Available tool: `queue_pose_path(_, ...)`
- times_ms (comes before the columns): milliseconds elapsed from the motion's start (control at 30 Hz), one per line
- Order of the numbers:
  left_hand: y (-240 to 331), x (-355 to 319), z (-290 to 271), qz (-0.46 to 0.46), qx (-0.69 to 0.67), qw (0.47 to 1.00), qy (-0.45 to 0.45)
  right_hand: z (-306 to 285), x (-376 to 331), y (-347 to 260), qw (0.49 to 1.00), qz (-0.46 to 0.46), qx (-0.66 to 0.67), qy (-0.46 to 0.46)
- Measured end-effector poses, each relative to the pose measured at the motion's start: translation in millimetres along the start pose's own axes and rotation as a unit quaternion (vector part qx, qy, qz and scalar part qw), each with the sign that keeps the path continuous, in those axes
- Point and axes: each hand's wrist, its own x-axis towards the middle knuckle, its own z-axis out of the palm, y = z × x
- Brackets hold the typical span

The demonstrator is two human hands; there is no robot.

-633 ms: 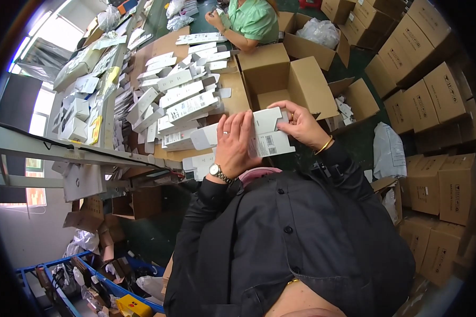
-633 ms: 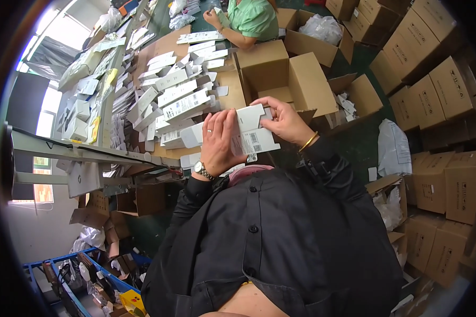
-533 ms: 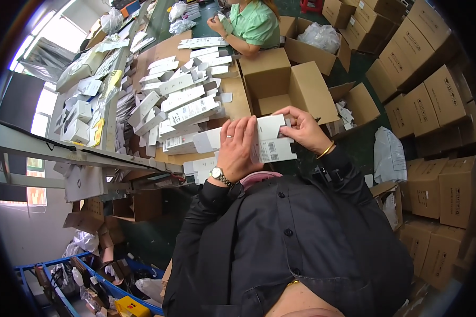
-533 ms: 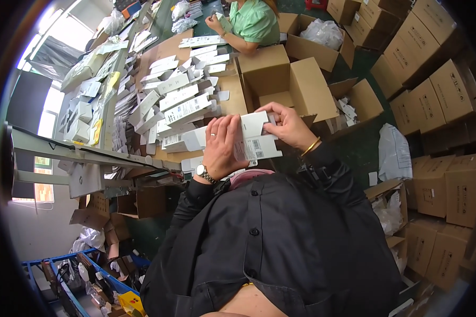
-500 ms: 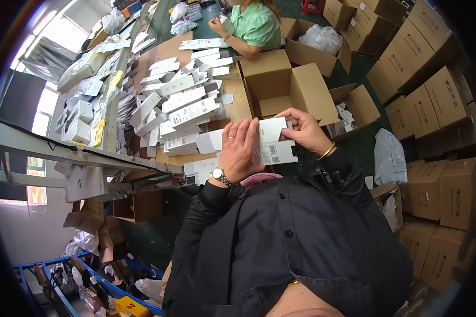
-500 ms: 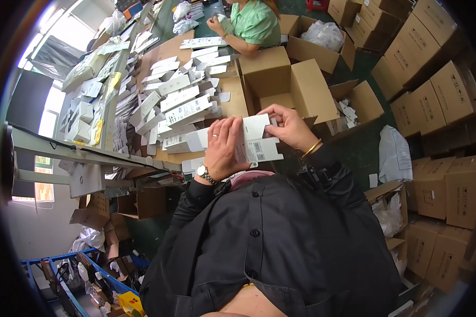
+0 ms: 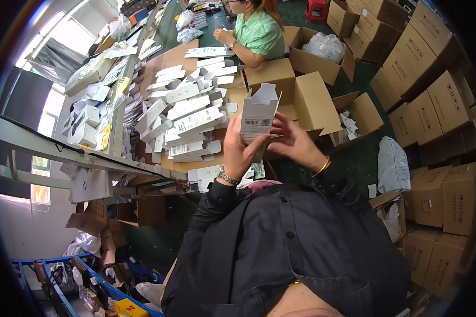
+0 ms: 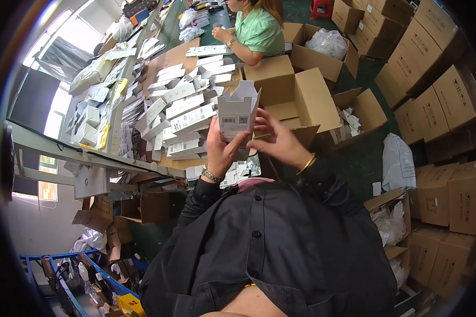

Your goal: The person picks up a stack of flat white boxes, then repeatedly folds and assembles individual boxes before placing them into a larger shipping container.

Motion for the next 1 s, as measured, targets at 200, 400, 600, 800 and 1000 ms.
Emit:
queue_pose_path(200, 0, -14, 7, -0.093, -0.157, 0.983, -0.002, 8, -4, 8, 0.998, 0.002, -0.069, 0.008)
queue_pose_path(400, 19, -8, -2, -0.147, -0.229, 0.962, 0.027, 19, -6, 6, 0.991, -0.036, -0.127, -0.02)
queue_pose_path(600, 19, -10, 2, -0.167, -0.205, 0.964, 0.034, 21, -6, 16, 0.991, -0.03, -0.13, -0.017)
queue_pose_path(800, 11, -9, 4, -0.122, -0.212, 0.968, 0.056, 23, -10, 16, 0.984, -0.064, -0.164, -0.021)
queue_pose_path(1000, 9, -14, 3, -0.135, -0.231, 0.955, 0.126, 13, -2, 5, 0.947, -0.16, -0.275, -0.048)
